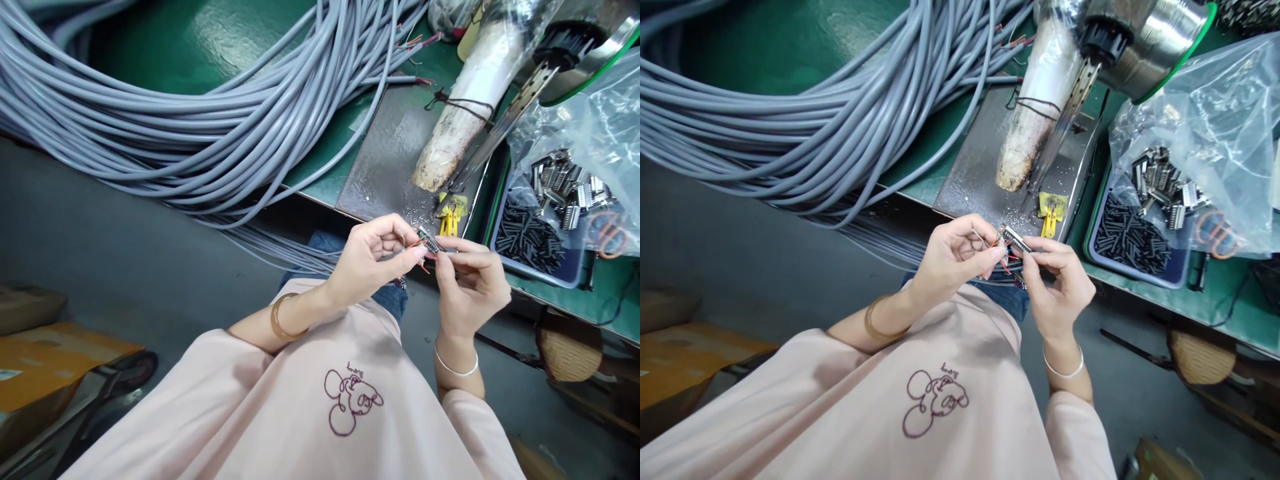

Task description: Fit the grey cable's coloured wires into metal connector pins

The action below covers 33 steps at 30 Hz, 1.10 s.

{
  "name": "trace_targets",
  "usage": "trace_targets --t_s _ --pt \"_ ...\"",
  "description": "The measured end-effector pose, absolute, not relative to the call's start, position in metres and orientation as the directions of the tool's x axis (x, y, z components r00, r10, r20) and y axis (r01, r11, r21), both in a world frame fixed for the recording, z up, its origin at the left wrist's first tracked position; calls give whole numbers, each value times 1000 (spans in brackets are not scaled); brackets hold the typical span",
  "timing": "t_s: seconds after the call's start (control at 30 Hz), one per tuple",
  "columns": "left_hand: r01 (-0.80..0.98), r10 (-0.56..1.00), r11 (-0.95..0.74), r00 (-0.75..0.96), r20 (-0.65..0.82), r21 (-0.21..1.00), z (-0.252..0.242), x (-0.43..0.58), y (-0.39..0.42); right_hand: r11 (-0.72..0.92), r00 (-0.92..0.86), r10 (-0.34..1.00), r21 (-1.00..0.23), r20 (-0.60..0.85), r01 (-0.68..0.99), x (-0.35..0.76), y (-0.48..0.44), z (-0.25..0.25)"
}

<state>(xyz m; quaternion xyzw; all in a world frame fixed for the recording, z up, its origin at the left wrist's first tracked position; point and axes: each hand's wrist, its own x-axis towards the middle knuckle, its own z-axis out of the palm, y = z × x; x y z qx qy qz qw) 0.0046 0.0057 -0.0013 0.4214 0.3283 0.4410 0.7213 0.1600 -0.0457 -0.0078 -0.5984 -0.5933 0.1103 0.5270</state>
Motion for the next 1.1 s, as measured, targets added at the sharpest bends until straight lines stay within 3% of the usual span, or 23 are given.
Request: trace_targets --t_s 0.17,0.33,0.5,0.93,1.1 --pt "-319 928 238 354 -118 917 -11 14 9 322 219 717 -593 662 738 162 -36 -16" --pt "-347 973 127 228 -48 929 -14 25 15 325 193 720 -569 667 756 162 -28 -16" --pt "-261 985 68 173 -22 963 -11 29 20 315 160 715 -517 681 796 161 -24 -10" --pt "-175 992 13 125 9 985 0 28 22 331 133 734 -523 666 785 163 -23 -2" --pt "-221 986 24 165 13 975 -6 26 23 377 57 710 -447 702 811 164 -26 -4"
